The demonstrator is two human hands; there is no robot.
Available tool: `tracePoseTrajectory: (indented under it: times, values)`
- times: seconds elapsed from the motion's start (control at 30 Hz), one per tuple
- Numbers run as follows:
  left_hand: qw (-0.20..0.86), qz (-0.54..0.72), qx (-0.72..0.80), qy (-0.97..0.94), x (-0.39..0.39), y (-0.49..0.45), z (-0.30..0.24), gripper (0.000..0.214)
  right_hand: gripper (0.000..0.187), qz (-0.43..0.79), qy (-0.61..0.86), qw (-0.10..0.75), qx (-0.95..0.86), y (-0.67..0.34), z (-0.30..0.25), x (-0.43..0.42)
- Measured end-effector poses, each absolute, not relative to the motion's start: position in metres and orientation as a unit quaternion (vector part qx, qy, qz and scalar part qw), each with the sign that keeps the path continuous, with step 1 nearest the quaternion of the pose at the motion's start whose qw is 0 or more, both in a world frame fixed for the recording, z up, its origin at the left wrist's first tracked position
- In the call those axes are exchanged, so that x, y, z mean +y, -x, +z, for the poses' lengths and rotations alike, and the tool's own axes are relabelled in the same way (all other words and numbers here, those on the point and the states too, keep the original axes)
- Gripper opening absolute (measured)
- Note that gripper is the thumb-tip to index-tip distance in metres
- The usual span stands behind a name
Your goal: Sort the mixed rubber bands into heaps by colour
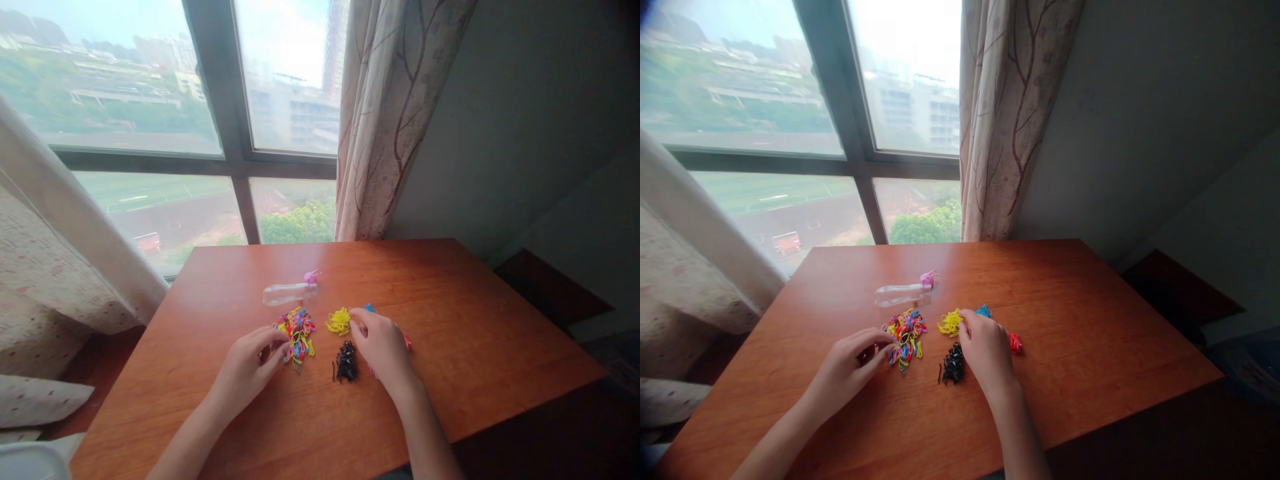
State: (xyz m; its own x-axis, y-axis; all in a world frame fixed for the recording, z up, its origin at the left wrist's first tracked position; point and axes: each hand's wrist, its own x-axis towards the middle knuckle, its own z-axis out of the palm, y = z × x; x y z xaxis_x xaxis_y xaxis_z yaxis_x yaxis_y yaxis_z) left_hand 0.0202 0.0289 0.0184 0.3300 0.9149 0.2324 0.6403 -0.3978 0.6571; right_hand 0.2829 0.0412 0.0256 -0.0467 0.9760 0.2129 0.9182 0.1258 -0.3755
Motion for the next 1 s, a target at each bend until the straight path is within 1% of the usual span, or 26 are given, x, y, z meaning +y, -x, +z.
tracePoseTrajectory:
  times: [0.13,0.27,0.37,0.43,0.63,0.73,0.9,1.0]
  values:
    - [0.239,0.290,0.490,-0.787,0.033,-0.031,0.024,0.018,0.021,0.101,0.615,0.305,-0.720,-0.275,0.022,0.015]
    - [0.220,0.266,0.459,-0.819,0.045,-0.051,0.034,0.016,0.024,0.151,0.563,0.341,-0.738,-0.254,0.016,-0.018]
    - [0.157,0.193,0.469,-0.848,0.059,-0.070,0.042,0.019,0.025,0.172,0.529,0.345,-0.756,-0.237,0.009,-0.038]
    - [0.133,0.163,0.477,-0.854,0.069,-0.083,0.044,0.019,0.025,0.180,0.516,0.348,-0.762,-0.229,0.005,-0.047]
    - [0.124,0.126,0.489,-0.854,0.086,-0.109,0.037,0.014,0.024,0.185,0.514,0.348,-0.762,-0.223,-0.006,-0.057]
    - [0.129,0.128,0.491,-0.852,0.084,-0.109,0.040,0.010,0.024,0.184,0.515,0.342,-0.764,-0.224,-0.007,-0.059]
    - [0.131,0.159,0.505,-0.838,0.076,-0.088,0.055,0.016,0.022,0.184,0.534,0.336,-0.754,-0.227,-0.007,-0.057]
    - [0.143,0.191,0.514,-0.824,0.068,-0.069,0.059,0.016,0.023,0.181,0.551,0.332,-0.744,-0.228,-0.006,-0.054]
